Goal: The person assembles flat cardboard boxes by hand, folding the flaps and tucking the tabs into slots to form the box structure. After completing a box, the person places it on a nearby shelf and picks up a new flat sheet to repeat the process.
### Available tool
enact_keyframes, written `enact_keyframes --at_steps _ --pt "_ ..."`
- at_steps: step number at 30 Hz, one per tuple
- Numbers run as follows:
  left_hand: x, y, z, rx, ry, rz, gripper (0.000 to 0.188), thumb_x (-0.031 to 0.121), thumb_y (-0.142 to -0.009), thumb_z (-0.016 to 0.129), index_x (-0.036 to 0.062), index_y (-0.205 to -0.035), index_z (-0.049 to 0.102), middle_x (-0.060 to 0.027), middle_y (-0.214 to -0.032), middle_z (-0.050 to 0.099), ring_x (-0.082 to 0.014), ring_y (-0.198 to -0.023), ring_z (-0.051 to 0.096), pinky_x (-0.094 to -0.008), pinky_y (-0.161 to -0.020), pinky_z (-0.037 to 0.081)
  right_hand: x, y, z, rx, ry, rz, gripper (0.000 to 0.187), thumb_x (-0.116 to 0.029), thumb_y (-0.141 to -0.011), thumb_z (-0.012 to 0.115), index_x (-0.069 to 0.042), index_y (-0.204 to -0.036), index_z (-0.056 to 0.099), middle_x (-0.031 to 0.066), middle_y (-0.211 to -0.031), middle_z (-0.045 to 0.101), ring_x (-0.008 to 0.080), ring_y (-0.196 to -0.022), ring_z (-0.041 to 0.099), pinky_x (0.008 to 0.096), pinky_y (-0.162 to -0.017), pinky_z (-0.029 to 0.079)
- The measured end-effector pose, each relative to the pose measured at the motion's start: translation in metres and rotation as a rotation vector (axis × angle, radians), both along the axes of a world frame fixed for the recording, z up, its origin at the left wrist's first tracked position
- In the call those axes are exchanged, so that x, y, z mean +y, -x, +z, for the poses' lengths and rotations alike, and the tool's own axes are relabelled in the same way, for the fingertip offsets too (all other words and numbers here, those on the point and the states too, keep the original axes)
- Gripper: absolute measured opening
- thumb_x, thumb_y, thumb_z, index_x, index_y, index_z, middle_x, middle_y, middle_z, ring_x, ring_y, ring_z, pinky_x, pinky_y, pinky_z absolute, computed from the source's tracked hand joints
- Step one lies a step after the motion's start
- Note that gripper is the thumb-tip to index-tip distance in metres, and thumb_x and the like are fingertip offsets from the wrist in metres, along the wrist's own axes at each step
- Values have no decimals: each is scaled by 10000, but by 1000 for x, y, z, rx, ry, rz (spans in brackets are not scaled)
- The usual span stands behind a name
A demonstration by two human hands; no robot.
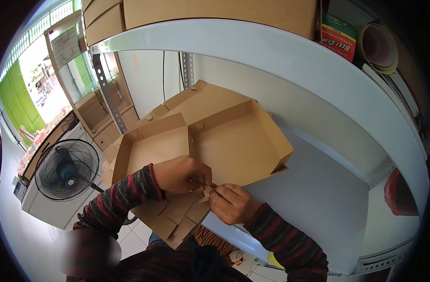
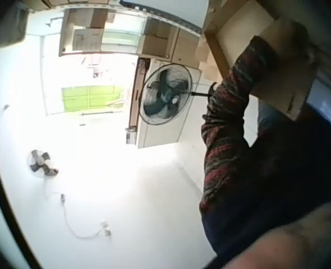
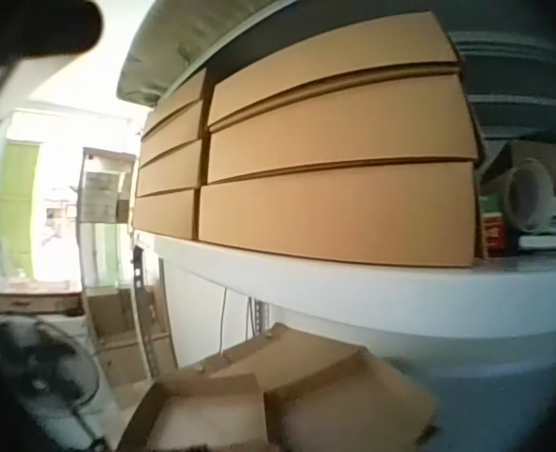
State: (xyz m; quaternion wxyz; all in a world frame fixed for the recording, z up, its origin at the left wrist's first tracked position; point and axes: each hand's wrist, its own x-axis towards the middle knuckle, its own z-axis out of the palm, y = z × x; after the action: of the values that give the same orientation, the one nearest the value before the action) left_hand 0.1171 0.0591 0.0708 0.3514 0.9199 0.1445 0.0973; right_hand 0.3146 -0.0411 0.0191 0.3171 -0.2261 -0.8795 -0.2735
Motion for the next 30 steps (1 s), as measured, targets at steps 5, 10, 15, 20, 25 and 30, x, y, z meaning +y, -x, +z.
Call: enact_keyframes --at_steps 5,10,15,20,25,30 --pt "-3 4 2 -12 -15 -13 176 1 -777 652 44 -946 675 -97 -797 702 -237 -741 689 -328 -675 537 0 1 0 20 5 -3 69 -38 -698 709 5 -738 673 88 -839 648 213 -775 627 334 -692 536" --pt "-18 14 14 35 -120 -17 229 22 -776 618 61 -987 698 -112 -773 687 -288 -727 670 -350 -687 531 3 -3 -7 58 13 -44 83 -50 -715 668 9 -771 654 90 -878 647 215 -827 623 340 -722 529" --pt "-43 18 -2 -22 -273 132 244 96 -770 647 49 -1006 679 -126 -764 667 -319 -752 652 -371 -725 518 1 -3 -8 57 24 -62 87 -47 -732 668 22 -782 649 104 -916 647 215 -829 625 332 -694 529" --pt "-65 4 -11 -110 -448 386 218 136 -786 652 35 -979 640 -134 -749 666 -320 -752 651 -402 -755 512 5 -1 -6 157 84 -132 85 -42 -746 645 31 -787 629 134 -1004 647 243 -848 640 327 -684 534" --pt "-64 3 -23 -69 -508 457 227 193 -776 679 41 -941 645 -128 -736 668 -310 -773 656 -394 -787 510 4 -1 1 211 215 -130 109 -13 -714 681 26 -795 619 140 -983 654 268 -820 659 339 -649 539" --pt "-66 3 -28 -84 -564 457 206 190 -786 671 62 -946 655 -108 -815 686 -282 -826 661 -396 -879 489 3 0 0 208 214 -111 126 1 -696 698 21 -796 624 134 -946 661 265 -792 660 345 -632 539"
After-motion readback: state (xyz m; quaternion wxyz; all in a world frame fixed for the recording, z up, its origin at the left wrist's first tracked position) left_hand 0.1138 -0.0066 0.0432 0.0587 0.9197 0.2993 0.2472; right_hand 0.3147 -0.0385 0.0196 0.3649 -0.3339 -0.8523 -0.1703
